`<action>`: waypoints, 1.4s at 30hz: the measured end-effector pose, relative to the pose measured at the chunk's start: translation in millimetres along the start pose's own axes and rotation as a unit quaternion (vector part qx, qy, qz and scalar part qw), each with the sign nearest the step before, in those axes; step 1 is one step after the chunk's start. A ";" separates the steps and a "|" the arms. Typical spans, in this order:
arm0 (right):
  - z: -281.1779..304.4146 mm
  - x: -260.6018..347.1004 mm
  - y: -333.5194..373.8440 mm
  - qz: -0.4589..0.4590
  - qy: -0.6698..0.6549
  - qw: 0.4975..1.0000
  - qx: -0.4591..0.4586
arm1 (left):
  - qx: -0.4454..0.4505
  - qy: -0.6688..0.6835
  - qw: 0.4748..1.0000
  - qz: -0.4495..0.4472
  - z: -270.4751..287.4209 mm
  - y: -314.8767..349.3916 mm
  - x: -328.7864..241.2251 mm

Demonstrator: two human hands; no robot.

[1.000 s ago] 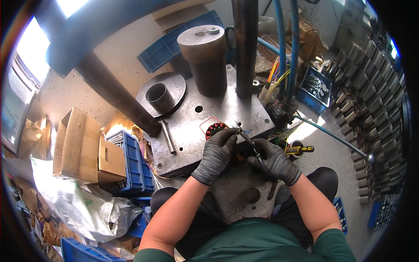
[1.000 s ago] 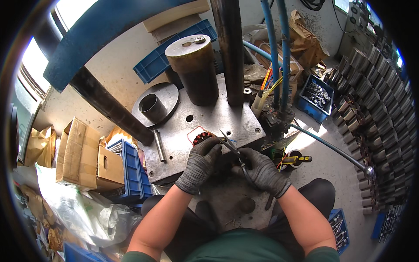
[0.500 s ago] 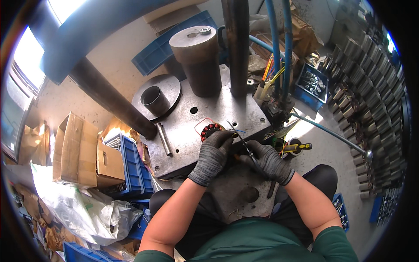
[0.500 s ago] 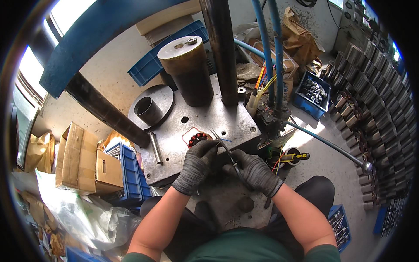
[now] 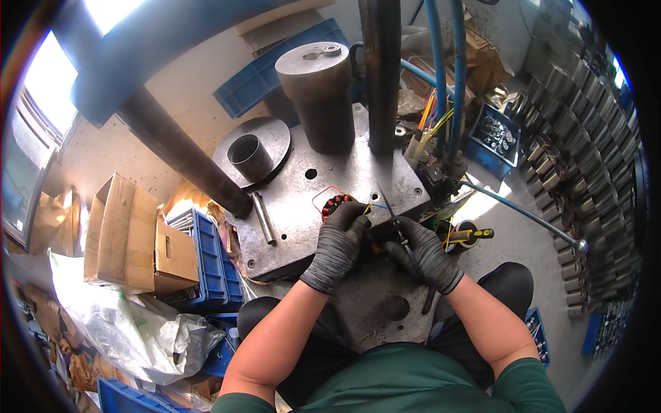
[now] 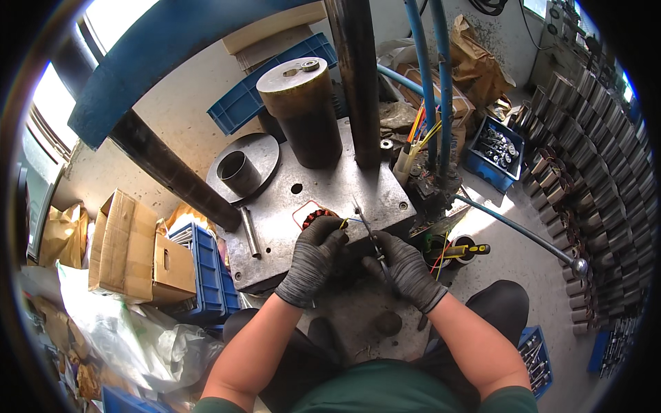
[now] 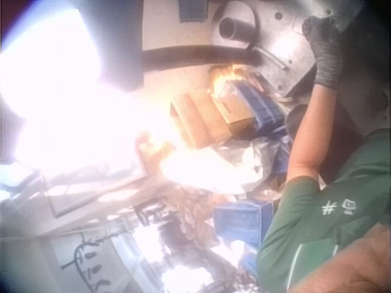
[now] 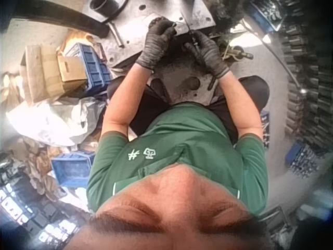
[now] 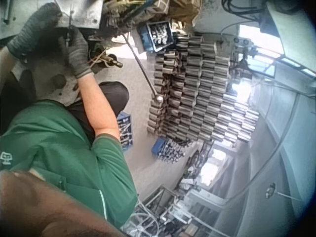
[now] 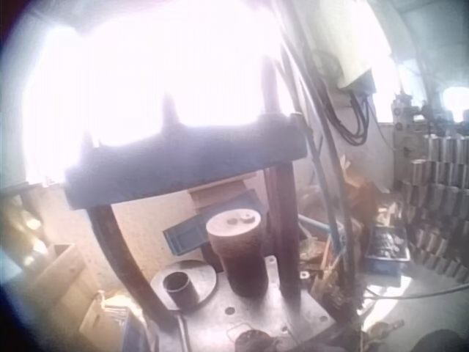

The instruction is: Preparing and trimming wires on an electric motor stator component at an industrial press workstation.

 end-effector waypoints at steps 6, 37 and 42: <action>0.5 16.8 -7.4 -0.025 0.129 0.991 0.033 | 0.031 0.045 0.998 -0.014 -0.8 1.4 -2.4; 0.3 18.7 -0.3 0.017 0.117 0.993 -0.015 | 0.060 -0.008 0.997 0.055 0.2 -4.5 -8.1; -0.4 26.9 -2.6 -0.006 0.145 0.989 0.001 | 0.046 0.061 0.995 0.071 -3.1 -7.0 1.2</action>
Point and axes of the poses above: each hand's wrist, its own y-axis away from the middle knuckle, its own z-axis out of the back of the hand, x = y × z, the point moved 6 cm from there along -y, towards the middle knuckle, and after that the axes turned 2 degrees about x, right-handed, at the moved point
